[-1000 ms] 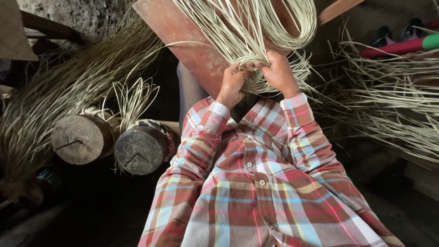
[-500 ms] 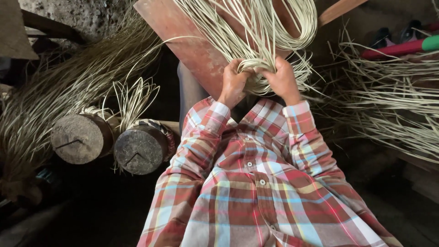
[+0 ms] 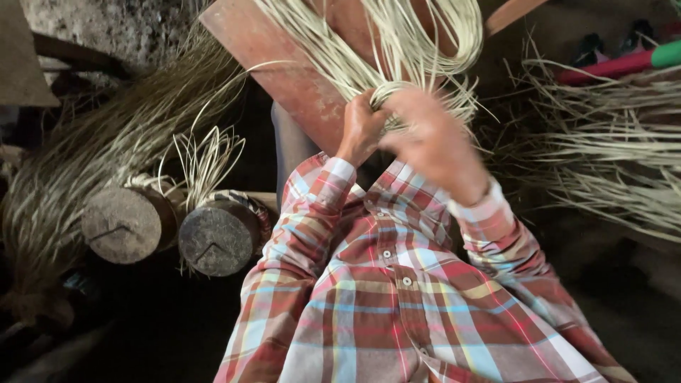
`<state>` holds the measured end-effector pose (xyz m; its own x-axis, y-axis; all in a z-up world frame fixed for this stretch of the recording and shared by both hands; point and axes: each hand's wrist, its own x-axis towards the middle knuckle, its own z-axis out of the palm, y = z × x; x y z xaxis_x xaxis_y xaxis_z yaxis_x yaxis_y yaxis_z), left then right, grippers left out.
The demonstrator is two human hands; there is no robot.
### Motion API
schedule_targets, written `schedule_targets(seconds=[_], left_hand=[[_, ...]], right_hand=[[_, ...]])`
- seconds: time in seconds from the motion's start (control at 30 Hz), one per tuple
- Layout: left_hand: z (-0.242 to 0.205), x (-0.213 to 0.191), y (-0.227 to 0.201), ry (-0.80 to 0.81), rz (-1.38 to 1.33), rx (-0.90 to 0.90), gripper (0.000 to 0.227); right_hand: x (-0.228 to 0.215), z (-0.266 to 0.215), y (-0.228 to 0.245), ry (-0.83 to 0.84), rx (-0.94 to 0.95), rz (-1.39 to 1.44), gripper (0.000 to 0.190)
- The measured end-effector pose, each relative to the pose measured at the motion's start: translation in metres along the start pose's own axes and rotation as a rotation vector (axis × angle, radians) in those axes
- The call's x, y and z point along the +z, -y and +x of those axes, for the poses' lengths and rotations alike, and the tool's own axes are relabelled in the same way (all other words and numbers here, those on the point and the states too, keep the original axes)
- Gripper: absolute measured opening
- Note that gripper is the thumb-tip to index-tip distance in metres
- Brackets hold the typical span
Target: Weaving thin bamboo strips together to create a patterned material
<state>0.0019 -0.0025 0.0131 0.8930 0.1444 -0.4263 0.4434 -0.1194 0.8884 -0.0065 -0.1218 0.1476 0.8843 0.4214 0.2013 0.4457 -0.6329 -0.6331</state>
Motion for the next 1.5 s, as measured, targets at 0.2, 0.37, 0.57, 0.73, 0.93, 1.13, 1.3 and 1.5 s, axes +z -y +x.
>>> schedule_targets(seconds=[0.2,0.37,0.57,0.73,0.93,1.13,1.3,1.5], left_hand=[[0.031,-0.006,0.025,0.078,0.121,0.069,0.022],[0.041,-0.006,0.04,0.056,0.115,0.034,0.019],[0.042,-0.01,0.038,0.037,0.089,0.029,0.019],[0.025,-0.014,0.01,0.055,0.06,0.03,0.015],[0.026,-0.026,0.005,-0.069,0.458,0.262,0.019],[0.052,-0.049,-0.018,-0.421,0.712,0.69,0.023],[0.108,-0.088,-0.032,-0.357,0.582,0.634,0.018],[0.136,-0.158,-0.079,-0.531,-0.967,0.171,0.017]], right_hand=[[0.063,-0.014,0.004,0.535,0.093,-0.904,0.048],[0.085,-0.029,-0.007,0.494,0.004,-1.122,0.052],[0.101,-0.04,-0.032,0.194,-0.106,-0.989,0.046],[0.101,-0.027,-0.045,0.188,-0.067,-0.951,0.042],[0.101,-0.038,-0.035,0.342,-0.041,-0.952,0.017],[0.106,-0.048,-0.052,0.456,-0.001,-1.021,0.028],[0.09,-0.049,-0.053,0.262,-0.012,-0.901,0.037],[0.083,-0.061,-0.067,0.247,0.089,-0.792,0.035]])
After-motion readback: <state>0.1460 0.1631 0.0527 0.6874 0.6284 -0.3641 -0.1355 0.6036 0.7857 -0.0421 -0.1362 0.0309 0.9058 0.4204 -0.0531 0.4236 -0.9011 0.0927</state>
